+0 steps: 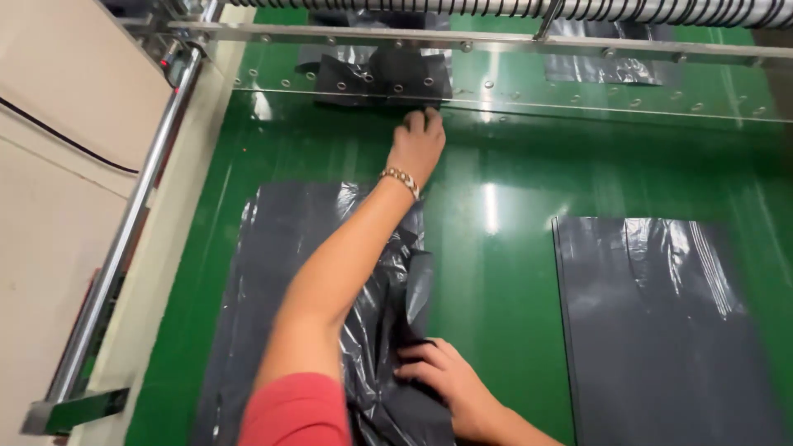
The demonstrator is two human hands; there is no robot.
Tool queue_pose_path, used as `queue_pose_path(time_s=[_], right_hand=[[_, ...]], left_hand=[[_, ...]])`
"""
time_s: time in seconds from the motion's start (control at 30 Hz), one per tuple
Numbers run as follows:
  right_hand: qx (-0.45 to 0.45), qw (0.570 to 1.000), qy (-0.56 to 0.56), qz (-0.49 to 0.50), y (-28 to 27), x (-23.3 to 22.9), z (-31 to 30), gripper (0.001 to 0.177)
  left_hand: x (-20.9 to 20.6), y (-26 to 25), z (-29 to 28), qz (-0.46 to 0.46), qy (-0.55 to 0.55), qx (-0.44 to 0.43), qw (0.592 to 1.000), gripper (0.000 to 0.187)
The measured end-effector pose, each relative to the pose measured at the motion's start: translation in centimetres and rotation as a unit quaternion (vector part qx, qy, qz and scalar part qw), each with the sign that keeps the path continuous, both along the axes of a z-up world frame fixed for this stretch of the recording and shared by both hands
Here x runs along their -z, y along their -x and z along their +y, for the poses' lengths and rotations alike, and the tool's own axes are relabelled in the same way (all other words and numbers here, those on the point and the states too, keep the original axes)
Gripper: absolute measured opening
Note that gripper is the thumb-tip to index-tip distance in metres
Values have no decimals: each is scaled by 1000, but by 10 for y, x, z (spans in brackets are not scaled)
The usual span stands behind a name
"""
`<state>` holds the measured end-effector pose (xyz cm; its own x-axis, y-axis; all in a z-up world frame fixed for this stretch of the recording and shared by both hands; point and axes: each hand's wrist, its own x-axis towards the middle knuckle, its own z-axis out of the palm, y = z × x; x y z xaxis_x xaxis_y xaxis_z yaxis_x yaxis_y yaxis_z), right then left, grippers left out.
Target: Folding plastic bags and inserting them into clear packaging sleeves at a conveyor belt station.
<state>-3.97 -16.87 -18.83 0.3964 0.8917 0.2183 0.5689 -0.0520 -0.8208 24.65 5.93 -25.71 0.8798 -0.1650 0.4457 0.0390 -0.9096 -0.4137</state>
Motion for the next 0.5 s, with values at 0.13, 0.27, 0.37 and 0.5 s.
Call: queue_pose_path(time_s=[0.13, 0.27, 0.37, 0.5], right_hand=[[-19, 999, -29, 41, -6, -3, -4, 39], [-43, 996, -22, 78, -21, -25, -5, 29], [-36, 991, -33, 127, -22, -22, -7, 26], [-21, 987, -46, 152, -23, -13, -11, 25]], left_hand=[[33, -52, 3, -85, -74, 28, 993, 28], [25, -74, 7, -177, -29, 90, 980, 11], [27, -88, 11, -184, -29, 97, 978, 14], [44, -92, 17, -97, 16, 98, 990, 11]])
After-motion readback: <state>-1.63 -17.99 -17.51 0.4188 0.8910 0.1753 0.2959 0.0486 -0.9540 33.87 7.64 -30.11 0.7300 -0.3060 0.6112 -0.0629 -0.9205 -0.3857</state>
